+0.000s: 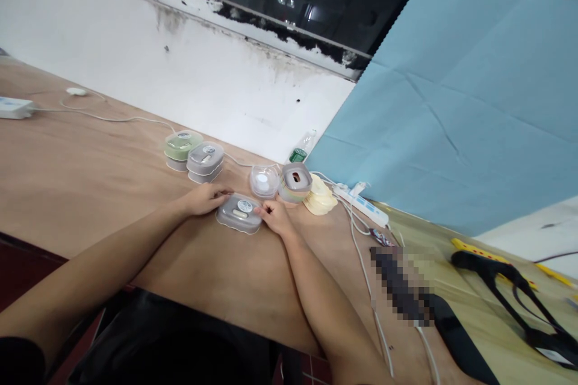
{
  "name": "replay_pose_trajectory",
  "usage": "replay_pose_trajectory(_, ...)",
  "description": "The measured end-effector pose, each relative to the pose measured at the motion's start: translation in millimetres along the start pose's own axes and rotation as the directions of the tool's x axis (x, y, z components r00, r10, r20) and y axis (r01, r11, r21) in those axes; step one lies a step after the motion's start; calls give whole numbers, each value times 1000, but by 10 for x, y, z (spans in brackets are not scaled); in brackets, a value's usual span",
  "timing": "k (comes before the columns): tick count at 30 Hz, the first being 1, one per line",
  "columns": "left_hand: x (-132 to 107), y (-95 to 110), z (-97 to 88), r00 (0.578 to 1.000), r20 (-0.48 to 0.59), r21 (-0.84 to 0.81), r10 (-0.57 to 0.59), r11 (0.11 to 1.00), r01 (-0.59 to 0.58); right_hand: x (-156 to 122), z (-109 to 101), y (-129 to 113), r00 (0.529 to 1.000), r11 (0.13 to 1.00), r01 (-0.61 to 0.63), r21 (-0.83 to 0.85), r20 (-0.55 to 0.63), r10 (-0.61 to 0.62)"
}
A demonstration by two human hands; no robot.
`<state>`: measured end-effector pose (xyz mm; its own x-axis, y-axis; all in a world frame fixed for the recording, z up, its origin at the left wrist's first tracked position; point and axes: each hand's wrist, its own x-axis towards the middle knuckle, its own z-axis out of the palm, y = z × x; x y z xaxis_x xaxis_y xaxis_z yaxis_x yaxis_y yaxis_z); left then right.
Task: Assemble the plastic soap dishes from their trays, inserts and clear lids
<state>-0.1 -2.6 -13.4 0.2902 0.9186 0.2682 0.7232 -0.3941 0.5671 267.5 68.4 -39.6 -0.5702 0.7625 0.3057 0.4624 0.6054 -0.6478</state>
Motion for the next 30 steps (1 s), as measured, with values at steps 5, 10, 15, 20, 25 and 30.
replay_pose_trajectory(5,-7,-25,17,995,58,-44,76,996,-74,15,9,-1,999,999,-27,25,-21,27)
replay_pose_trajectory(10,-28,-31,71,989,144,28,39,999,-44,17,27,58,998,997,-53,55,-12,54)
replay_pose_trajectory(15,-37,26,87,993,68,58,94,993,-98,11,36,130,996,987,-77,138,-38,82)
replay_pose_trajectory(20,-53,131,-75,953,-76,128,293,951,-282,38,40,230,975,929,-176,325,-69,209)
replay_pose_trajectory(25,-81,116,-378,823,-418,232,385,921,-313,70,47,184,952,894,-247,374,-77,295)
replay_pose_trajectory(30,-118,-143,-615,513,-842,183,169,983,-23,56,70,89,964,920,-226,320,-64,259)
